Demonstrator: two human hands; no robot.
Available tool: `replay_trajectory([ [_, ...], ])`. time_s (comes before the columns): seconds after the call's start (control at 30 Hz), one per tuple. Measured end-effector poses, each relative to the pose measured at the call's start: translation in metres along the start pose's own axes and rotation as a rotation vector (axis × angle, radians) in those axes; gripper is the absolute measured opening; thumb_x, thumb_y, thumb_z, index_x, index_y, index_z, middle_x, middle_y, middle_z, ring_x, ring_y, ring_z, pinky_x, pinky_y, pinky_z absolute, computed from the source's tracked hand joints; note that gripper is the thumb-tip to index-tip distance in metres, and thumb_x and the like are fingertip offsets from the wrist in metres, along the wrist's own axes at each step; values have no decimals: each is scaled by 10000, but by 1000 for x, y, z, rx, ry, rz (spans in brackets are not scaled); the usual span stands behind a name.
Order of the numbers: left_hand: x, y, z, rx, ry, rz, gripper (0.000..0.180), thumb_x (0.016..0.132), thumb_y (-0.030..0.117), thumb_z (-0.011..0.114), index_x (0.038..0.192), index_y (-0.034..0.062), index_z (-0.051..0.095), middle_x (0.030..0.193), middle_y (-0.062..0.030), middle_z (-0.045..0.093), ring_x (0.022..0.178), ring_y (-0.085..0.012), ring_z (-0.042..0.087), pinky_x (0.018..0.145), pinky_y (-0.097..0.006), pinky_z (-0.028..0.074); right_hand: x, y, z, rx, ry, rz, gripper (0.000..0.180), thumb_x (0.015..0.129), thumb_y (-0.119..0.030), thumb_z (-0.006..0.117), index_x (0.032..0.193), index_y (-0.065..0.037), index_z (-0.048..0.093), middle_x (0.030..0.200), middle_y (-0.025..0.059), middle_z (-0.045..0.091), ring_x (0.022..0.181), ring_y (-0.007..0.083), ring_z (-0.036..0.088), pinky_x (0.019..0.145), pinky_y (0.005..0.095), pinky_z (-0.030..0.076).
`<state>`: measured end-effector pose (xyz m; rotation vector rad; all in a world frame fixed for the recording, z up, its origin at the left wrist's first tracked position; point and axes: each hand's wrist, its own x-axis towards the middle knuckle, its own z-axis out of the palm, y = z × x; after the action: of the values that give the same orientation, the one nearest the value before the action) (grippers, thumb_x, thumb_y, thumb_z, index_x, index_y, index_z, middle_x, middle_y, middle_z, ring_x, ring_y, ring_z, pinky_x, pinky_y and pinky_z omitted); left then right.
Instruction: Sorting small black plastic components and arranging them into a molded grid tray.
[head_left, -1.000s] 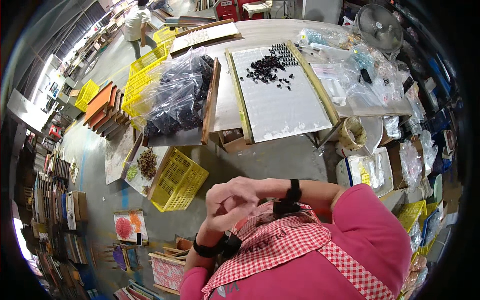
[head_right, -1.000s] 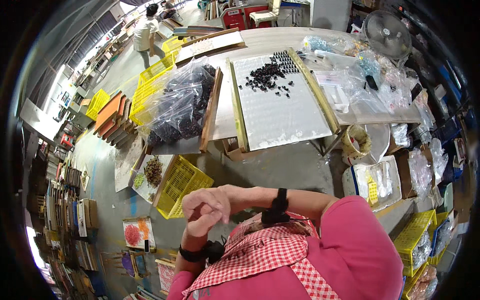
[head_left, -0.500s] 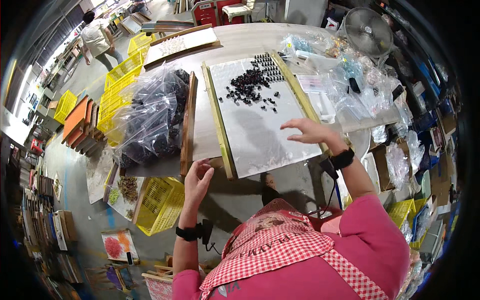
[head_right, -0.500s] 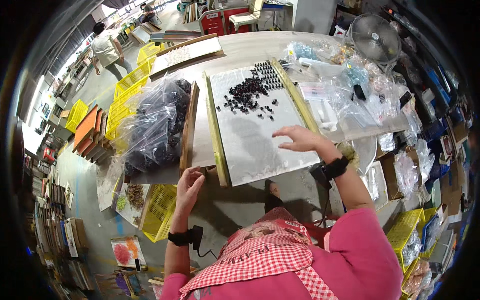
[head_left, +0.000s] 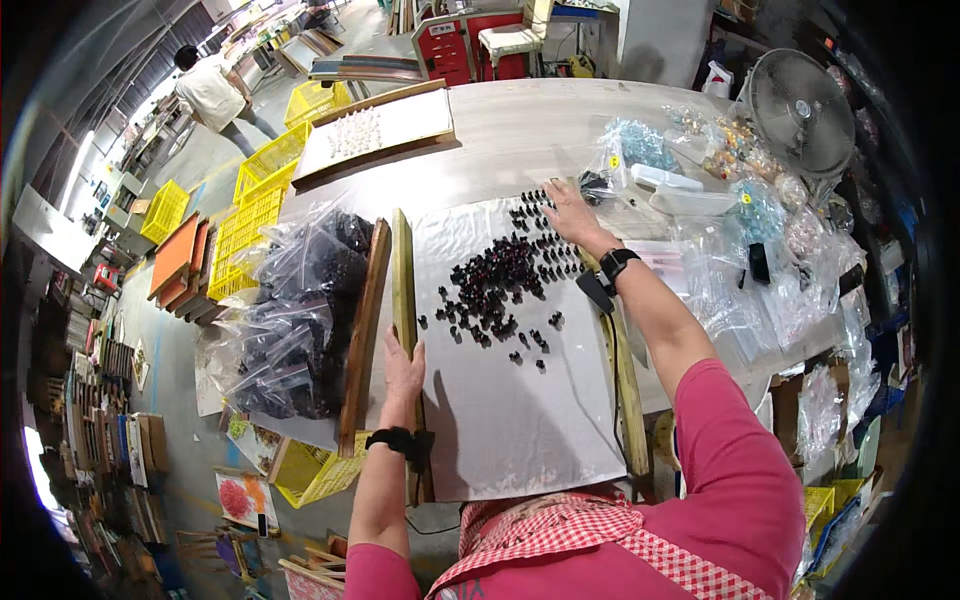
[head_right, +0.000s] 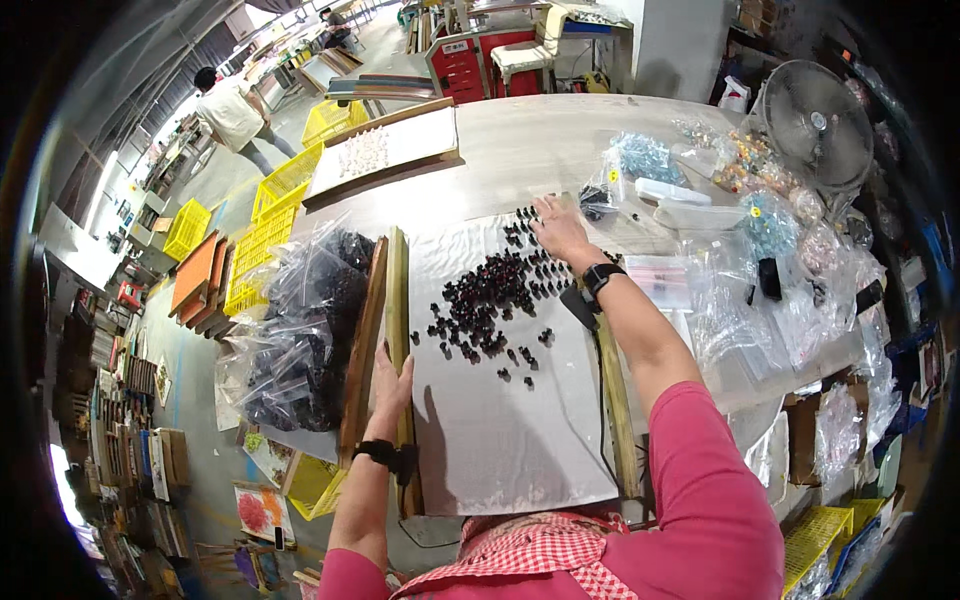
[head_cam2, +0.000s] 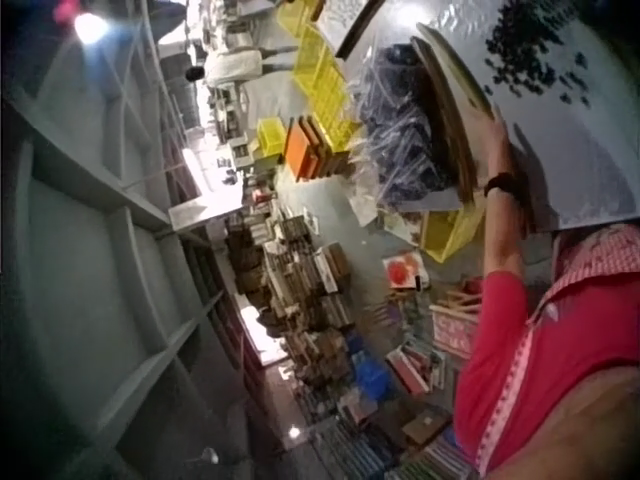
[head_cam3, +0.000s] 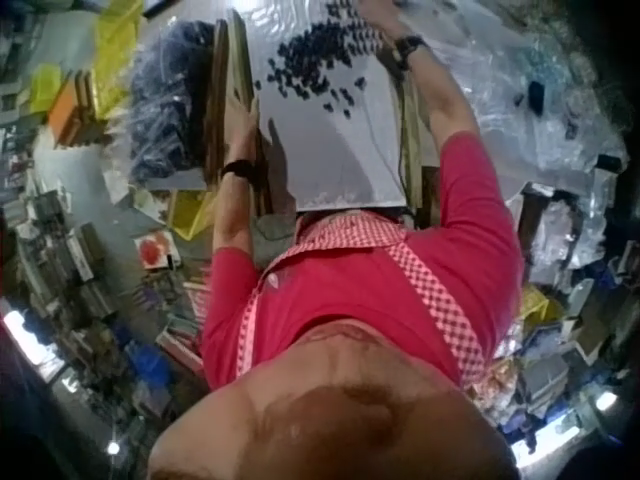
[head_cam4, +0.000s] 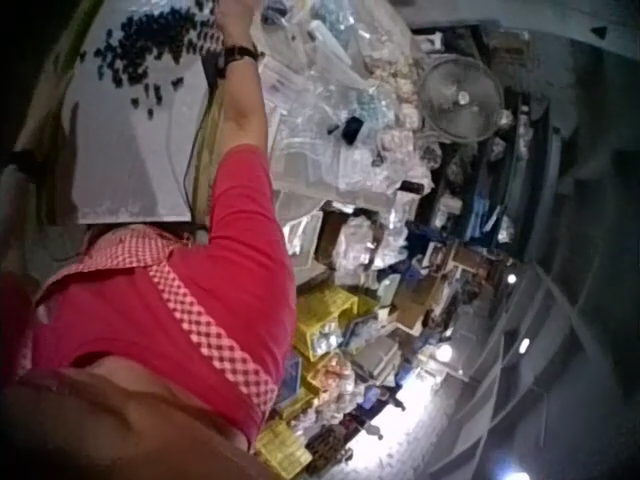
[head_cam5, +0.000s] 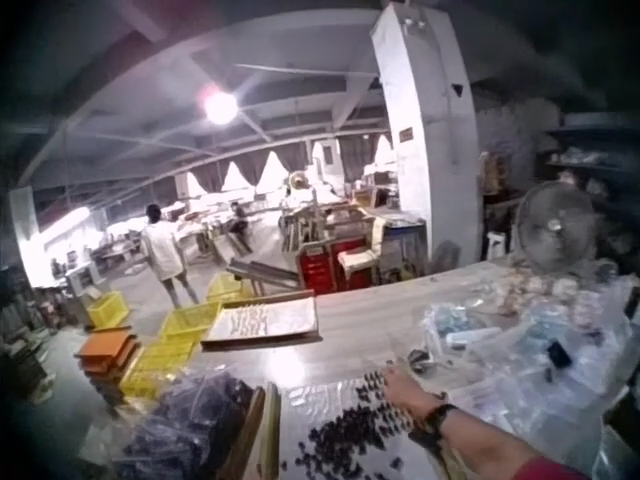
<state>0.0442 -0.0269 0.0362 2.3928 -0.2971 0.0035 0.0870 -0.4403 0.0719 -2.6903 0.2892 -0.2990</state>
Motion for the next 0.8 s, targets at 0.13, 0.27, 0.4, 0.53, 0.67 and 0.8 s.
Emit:
replay_trajectory([
  [0.13, 0, 4, 4, -31, -66, -117, 634, 890, 121, 568, 1411, 15, 222, 1316, -287, 428, 1209, -446, 436, 1017, -449, 360, 48, 26, 39, -104, 40, -6, 521, 940, -362, 440, 1402, -123, 400, 1473, 194, 318, 1392, 333, 239, 1150, 457, 170],
  [0.27, 0, 1, -16, 145, -157, 30, 682, 876, 148, 599, 1436, 22, 232, 1400, -276, 340, 1305, -426, 335, 1083, -429, 301, 69, 21, 67, -177, 52, 25, 526, 950, -435, 407, 1417, -192, 395, 1501, 120, 306, 1407, 325, 206, 1157, 474, 131],
  [0.4, 50, 92, -62, 224, -440, 394, 675, 873, 205, 624, 1412, -4, 275, 1398, -270, 352, 1306, -417, 345, 1086, -423, 304, 68, 39, 79, -193, 91, 39, 494, 953, -467, 396, 1377, -222, 463, 1483, 98, 352, 1403, 335, 215, 1157, 479, 122],
  [0.53, 124, 180, -46, -36, -676, 566, 628, 894, 252, 605, 1391, -3, 316, 1388, -243, 395, 1306, -368, 379, 1085, -409, 311, 63, 41, 76, -99, 75, 57, 454, 950, -429, 418, 1311, -183, 540, 1436, 111, 420, 1385, 334, 265, 1144, 463, 182],
  [0.67, 189, 193, 68, 6, -372, 667, 579, 926, 279, 540, 1384, -7, 332, 1421, -237, 363, 1341, -359, 331, 1100, -408, 297, 56, 46, 78, 46, 164, 16, 358, 910, -326, 524, 1164, -107, 648, 1334, 123, 527, 1342, 307, 353, 1112, 400, 285],
  [0.8, 242, 163, 158, 205, -295, 622, 599, 960, 332, 447, 1428, -1, 281, 1480, -218, 293, 1386, -343, 258, 1132, -390, 247, 56, 41, 86, 181, 264, -74, 300, 849, -218, 614, 1117, -96, 666, 1258, 140, 576, 1259, 301, 452, 1072, 397, 344],
])
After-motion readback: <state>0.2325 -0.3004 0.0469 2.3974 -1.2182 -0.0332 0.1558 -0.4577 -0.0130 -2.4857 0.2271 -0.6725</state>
